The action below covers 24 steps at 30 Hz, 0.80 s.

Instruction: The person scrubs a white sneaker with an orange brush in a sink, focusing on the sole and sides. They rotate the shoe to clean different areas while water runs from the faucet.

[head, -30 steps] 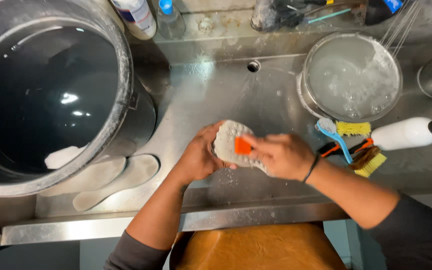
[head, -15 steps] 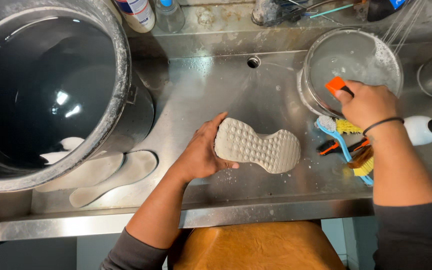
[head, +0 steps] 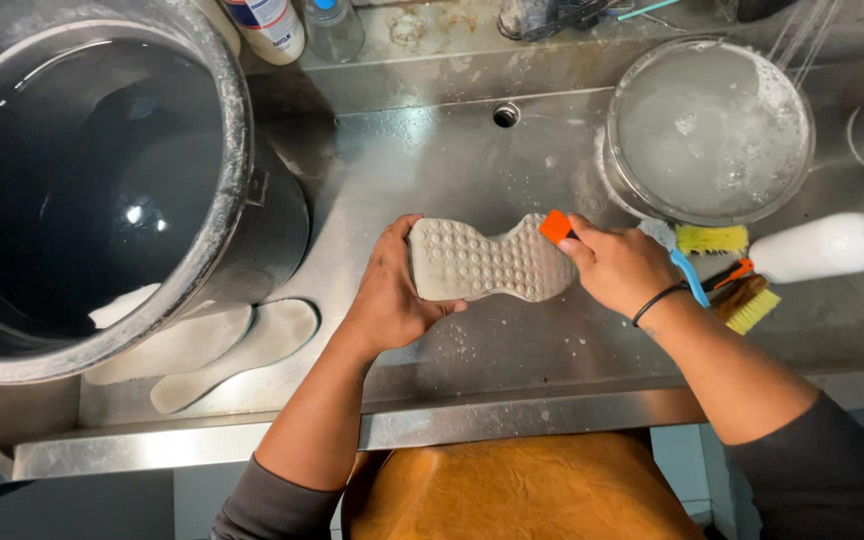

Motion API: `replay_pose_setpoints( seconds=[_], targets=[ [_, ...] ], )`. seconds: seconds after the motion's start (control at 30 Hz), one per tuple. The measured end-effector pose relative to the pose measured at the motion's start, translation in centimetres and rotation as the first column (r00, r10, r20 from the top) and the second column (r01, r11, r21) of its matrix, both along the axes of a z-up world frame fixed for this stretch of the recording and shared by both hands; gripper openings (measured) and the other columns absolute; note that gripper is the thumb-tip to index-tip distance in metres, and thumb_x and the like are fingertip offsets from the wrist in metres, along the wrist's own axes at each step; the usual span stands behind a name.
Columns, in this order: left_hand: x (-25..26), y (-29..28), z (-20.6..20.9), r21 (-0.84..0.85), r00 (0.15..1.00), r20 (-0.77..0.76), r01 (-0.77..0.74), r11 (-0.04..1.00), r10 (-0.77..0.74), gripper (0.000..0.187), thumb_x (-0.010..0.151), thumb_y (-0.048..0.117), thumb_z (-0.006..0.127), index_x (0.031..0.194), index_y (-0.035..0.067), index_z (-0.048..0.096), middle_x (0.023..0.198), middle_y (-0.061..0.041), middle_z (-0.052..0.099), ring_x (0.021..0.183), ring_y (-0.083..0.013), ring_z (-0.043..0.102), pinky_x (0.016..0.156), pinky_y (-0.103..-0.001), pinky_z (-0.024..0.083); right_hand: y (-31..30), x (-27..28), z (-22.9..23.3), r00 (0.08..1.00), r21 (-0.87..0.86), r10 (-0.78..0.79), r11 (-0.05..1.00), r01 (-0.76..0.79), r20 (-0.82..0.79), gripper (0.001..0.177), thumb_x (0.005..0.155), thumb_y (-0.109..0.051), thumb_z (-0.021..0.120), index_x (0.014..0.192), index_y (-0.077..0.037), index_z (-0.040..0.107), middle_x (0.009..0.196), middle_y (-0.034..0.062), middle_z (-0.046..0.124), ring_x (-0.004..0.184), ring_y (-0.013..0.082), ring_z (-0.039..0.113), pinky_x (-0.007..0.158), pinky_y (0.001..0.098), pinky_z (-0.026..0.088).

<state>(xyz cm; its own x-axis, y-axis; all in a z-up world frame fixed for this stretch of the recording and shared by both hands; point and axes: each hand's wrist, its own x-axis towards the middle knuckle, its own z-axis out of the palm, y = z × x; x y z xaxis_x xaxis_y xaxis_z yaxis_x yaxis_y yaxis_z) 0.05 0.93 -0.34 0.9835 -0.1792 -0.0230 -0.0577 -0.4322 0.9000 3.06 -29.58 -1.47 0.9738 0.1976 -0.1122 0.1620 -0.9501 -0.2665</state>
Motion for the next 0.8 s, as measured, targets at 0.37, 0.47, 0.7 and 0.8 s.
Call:
replay_pose_setpoints(
  seconds=[0.37,0.47,0.7,0.8],
  targets=[
    [-1.4,-0.3,0.7,0.139,0.998,0.065,0.017,0.99,-0.026,0.104,0.051,0.028,0.095,0.134,0.005,0.037,0.12,-0.014,0.051,0.122,-0.0358,0.05,0.111,-0.047,0.034,2.6,-1.5,1.5,0.999,0.209,-0.024,0.977,0.03,-0.03,0.038,0.093,-0.039,0.057,0.124,-0.018,0.066,0.087,0.0157,0.072,0.089,0.0331,0.069,0.078,0.0485,0.056],
    [-0.8,-0.3,1.0,0.183,0.998,0.056,0.01,0.983,-0.021,0.104,0.052,0.026,0.095,0.135,0.006,0.036,0.123,-0.014,0.05,0.125,-0.0354,0.048,0.111,-0.047,0.034,4.2,-2.8,1.0,0.997,0.313,0.043,0.948,-0.06,0.06,0.035,0.089,-0.034,0.062,0.12,-0.018,0.067,0.086,0.0139,0.073,0.084,0.0333,0.07,0.07,0.0499,0.057],
    [-0.3,0.6,2.9,-0.005,0.981,-0.179,-0.079,0.997,0.077,0.108,0.058,0.018,0.091,0.144,0.003,0.027,0.138,-0.029,0.041,0.135,-0.0459,0.037,0.114,-0.051,0.031,-2.6,0.4,0.8,0.983,-0.127,-0.016,0.991,0.039,0.181,0.04,0.091,-0.042,0.057,0.123,-0.021,0.068,0.075,0.0188,0.072,0.077,0.0371,0.072,0.071,0.0476,0.058],
    [-1.3,1.0,1.2,-0.14,0.88,-0.449,-0.243,0.96,0.157,0.12,0.063,0.033,0.088,0.152,0.003,0.013,0.154,-0.03,0.018,0.141,-0.0493,0.025,0.115,-0.055,0.03,-8.0,2.2,-1.2,0.918,-0.136,-0.052,0.984,0.114,0.394,0.041,0.101,-0.05,0.054,0.133,-0.027,0.066,0.078,0.0121,0.072,0.077,0.0304,0.072,0.066,0.043,0.058]
  ],
)
